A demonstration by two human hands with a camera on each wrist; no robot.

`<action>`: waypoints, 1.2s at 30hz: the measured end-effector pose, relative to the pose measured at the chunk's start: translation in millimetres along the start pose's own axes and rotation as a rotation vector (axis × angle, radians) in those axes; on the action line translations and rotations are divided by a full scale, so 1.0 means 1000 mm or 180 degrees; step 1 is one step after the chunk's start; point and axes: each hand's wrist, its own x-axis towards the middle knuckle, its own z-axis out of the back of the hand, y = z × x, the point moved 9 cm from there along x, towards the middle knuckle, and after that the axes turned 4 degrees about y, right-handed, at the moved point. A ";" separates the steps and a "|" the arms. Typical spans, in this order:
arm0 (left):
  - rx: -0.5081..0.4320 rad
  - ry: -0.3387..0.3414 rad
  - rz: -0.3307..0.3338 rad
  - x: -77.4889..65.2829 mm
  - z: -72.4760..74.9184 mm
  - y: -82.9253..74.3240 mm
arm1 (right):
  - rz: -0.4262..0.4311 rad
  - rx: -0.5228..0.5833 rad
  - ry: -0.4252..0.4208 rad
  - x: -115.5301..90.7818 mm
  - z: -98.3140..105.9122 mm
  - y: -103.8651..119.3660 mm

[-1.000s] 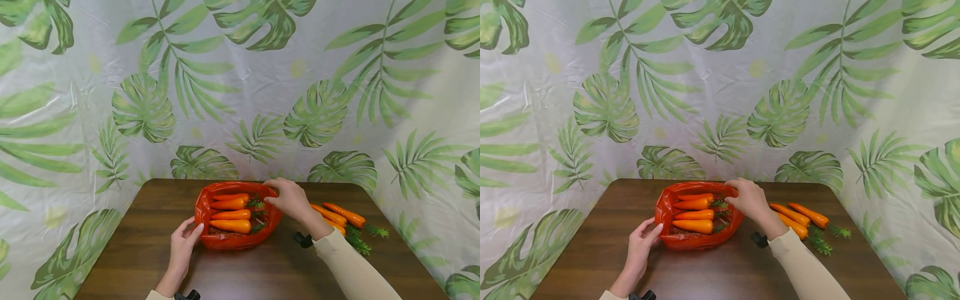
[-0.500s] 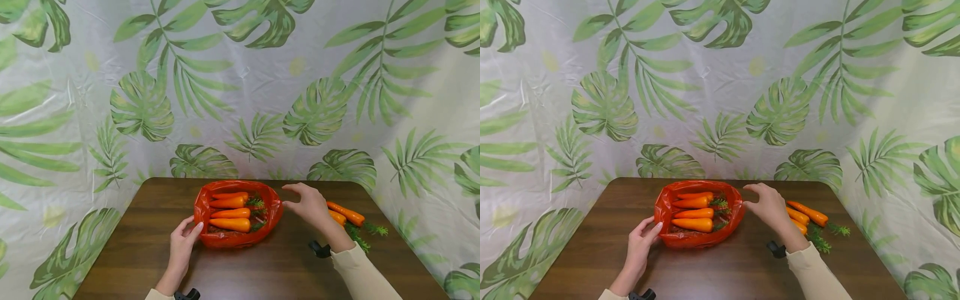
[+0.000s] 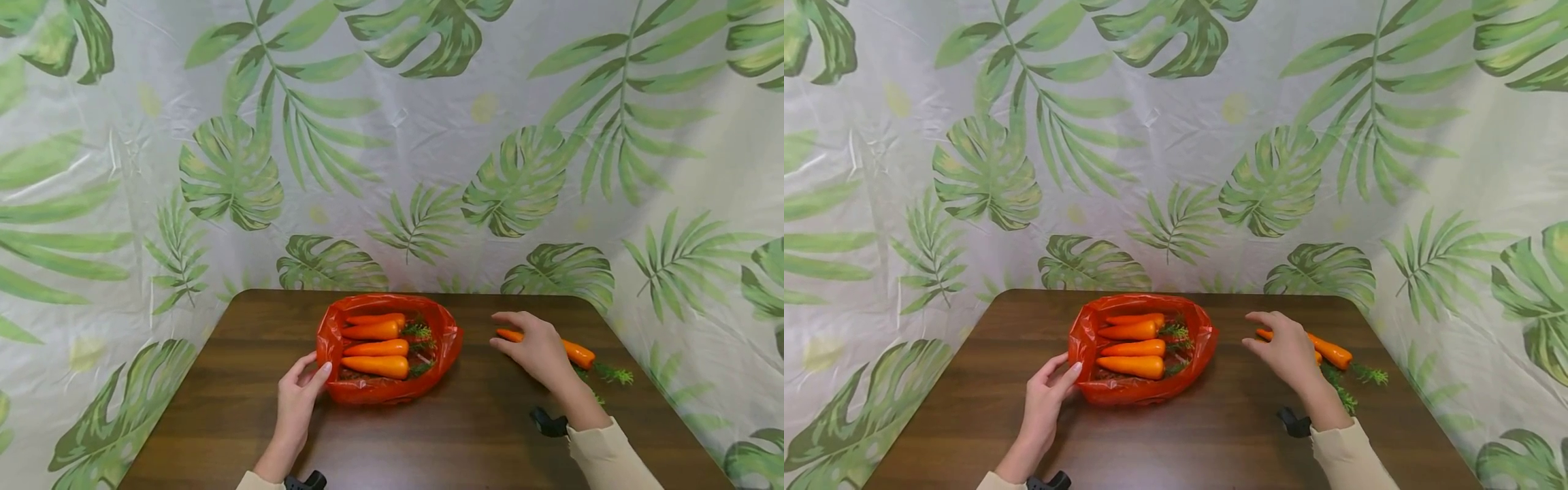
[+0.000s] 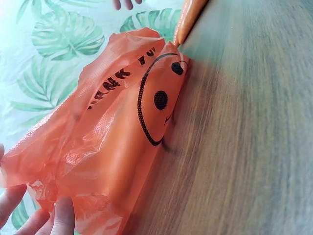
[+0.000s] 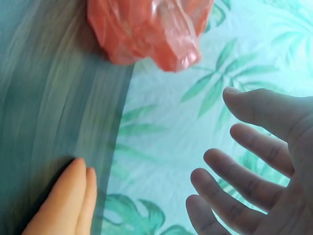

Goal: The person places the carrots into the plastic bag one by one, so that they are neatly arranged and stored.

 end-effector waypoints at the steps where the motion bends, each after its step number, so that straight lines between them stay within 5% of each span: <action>1: 0.0015 0.0001 0.0003 0.000 0.000 0.000 | -0.0035 0.0005 -0.0009 -0.002 0.001 -0.004; 12: 0.0036 0.0015 -0.0015 0.000 0.001 0.001 | -0.0498 0.0100 0.0089 -0.028 0.002 -0.048; 24: 0.0098 0.0019 -0.0060 0.000 0.001 -0.003 | -0.0332 0.0171 -0.0213 -0.048 -0.001 -0.077; 36: 0.0061 -0.0036 -0.0051 0.001 0.002 -0.001 | -0.0562 0.0262 -0.0292 -0.055 -0.014 -0.105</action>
